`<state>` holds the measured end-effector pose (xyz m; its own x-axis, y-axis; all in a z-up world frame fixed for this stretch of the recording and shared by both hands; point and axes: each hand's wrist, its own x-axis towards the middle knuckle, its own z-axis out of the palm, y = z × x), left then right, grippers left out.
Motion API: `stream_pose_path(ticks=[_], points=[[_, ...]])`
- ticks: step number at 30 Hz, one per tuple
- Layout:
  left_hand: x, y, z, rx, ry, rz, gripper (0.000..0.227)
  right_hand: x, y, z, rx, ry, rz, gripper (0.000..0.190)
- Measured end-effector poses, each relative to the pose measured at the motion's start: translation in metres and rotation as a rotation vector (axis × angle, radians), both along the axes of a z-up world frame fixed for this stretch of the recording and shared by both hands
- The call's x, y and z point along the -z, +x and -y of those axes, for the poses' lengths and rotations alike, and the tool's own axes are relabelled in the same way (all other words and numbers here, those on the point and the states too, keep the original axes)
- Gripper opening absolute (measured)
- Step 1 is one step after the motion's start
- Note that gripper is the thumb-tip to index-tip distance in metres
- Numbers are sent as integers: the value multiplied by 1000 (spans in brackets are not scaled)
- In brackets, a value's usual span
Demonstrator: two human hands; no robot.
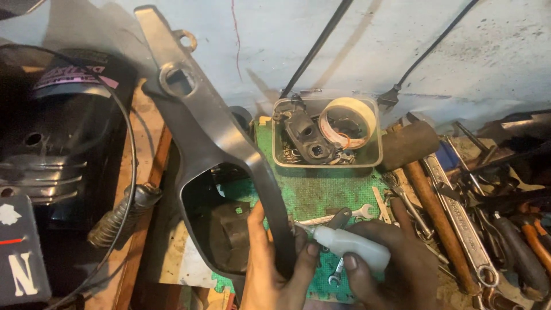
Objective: The person holds a black motorcycle part and applies a white liquid from a bottle to a specific area. They then use a small metal tool to spread the liquid and a cloth to wipe the surface. The person repeats the application and wiping process on the part.
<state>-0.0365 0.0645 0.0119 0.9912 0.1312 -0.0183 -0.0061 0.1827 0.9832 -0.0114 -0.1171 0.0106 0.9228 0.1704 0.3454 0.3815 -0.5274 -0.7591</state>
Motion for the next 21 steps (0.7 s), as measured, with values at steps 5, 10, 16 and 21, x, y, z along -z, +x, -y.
stream_pose_path(ticks=[5,10,16,21], points=[[7,-2,1,-28,138,-222,88,-3,7,0,-63,48,101,43],[-5,4,4,-69,74,-330,94,-14,13,-2,-97,28,64,36],[8,-2,0,-42,71,-238,86,-18,15,0,-79,-69,-12,36],[4,-3,-3,-83,59,-350,92,5,7,1,-101,60,63,39]])
